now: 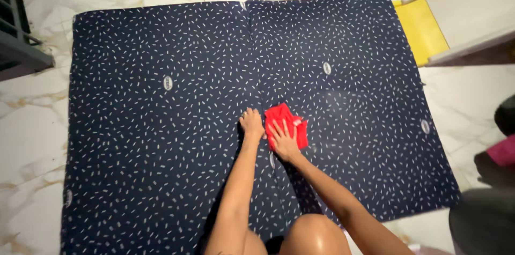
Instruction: The person wipes a dark blue patterned mat with a red cloth, repeatedly dipping the cloth into a basin of soapy water to clean the surface. The person folds the mat in half and continues wiping both sides.
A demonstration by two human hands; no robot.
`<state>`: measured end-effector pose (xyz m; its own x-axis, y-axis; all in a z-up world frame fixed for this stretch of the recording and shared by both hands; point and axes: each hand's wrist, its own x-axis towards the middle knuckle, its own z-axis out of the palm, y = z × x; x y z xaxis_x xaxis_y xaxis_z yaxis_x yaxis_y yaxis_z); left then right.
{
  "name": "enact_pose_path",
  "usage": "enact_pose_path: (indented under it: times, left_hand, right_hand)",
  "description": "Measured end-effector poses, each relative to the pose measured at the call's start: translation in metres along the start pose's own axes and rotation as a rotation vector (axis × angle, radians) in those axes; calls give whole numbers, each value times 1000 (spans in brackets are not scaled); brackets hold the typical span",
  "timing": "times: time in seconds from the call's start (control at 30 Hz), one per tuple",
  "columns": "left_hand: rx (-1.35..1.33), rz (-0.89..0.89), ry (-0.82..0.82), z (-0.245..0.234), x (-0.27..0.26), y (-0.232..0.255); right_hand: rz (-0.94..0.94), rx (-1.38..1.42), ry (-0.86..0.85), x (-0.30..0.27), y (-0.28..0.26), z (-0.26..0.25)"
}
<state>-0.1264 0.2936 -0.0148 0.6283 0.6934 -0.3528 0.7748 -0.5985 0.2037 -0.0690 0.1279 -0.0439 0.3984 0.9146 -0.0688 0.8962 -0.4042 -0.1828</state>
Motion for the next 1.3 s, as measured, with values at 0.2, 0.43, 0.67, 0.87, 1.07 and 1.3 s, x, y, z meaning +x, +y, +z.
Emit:
enact_pose_path:
  times: [0.2,0.43,0.67,0.87,1.07,1.3]
  left_hand:
    - [58,-250,-281,1,39,32]
    - [378,-700,-9,59,90,51]
    - [515,-556,-501,2,80,88]
    - [156,60,-54,70,92,75]
    - [192,-34,-247,83,99,81]
    - [182,-196,-424,51,105,97]
  right_hand:
    - [3,-1,90,123,39,18]
    - [-81,112,160,189,108,17]
    - [40,-175,284,105,367,-53]
    - [805,7,312,17,473,-105]
    - [505,-90,443,84,291,-4]
    - [-24,261,186,66,237,-20]
